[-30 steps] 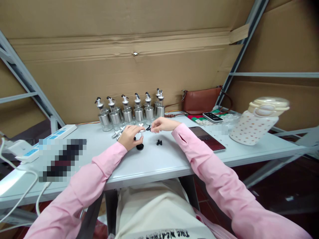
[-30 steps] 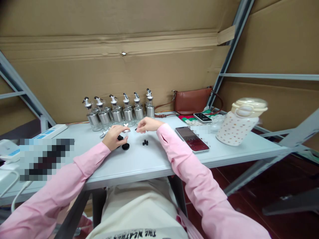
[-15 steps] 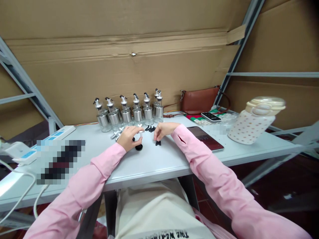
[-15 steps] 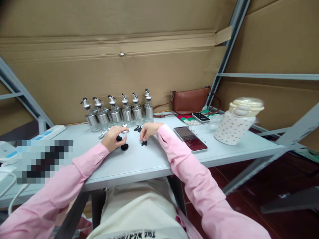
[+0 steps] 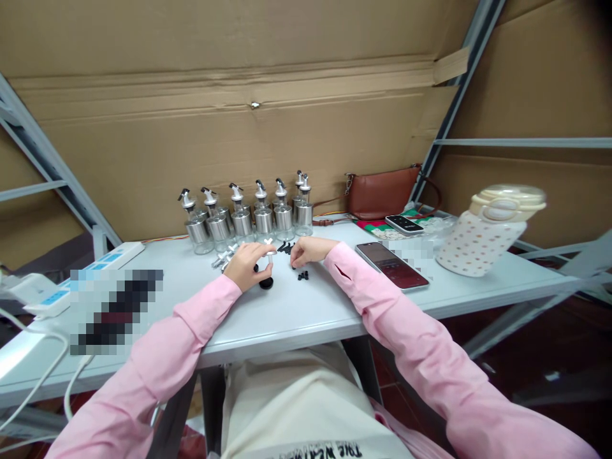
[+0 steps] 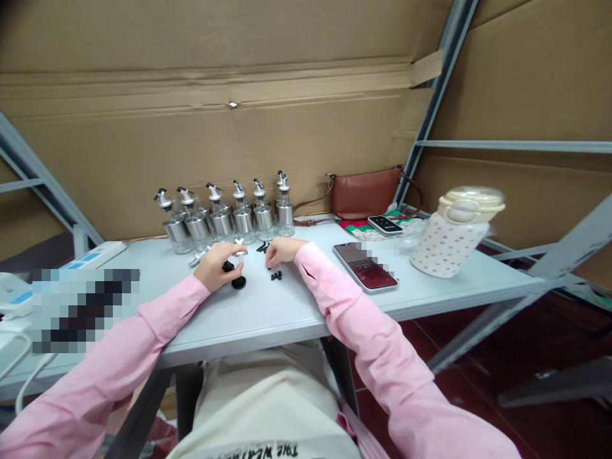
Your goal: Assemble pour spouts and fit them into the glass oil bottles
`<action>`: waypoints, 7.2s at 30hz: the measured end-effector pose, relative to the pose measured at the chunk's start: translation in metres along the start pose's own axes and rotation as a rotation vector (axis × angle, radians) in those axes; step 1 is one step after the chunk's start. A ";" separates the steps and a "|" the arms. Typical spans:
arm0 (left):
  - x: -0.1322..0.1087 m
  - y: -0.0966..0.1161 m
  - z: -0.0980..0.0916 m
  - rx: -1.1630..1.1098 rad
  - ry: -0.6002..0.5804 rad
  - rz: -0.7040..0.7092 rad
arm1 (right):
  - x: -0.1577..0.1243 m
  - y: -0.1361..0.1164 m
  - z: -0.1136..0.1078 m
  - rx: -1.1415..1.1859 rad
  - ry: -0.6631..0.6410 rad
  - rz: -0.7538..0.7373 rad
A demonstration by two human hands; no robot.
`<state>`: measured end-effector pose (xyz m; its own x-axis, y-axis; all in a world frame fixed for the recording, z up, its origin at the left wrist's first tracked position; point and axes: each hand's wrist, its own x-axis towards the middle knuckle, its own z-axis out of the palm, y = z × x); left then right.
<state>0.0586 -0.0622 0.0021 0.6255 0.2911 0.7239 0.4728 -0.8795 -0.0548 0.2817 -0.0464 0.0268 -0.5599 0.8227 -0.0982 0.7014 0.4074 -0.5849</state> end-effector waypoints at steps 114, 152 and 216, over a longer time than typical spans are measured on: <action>-0.004 0.000 0.008 -0.004 -0.034 0.033 | 0.008 -0.031 0.022 1.174 0.146 -0.260; 0.001 0.003 0.003 -0.092 0.191 -0.026 | 0.012 -0.030 0.027 1.185 0.235 -0.043; -0.005 -0.004 0.008 -0.097 0.086 -0.040 | 0.014 -0.033 0.031 0.932 0.407 -0.236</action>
<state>0.0585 -0.0566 -0.0065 0.5498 0.2971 0.7807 0.4315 -0.9013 0.0392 0.2371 -0.0607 0.0198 -0.3261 0.9039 0.2766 -0.1212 0.2502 -0.9606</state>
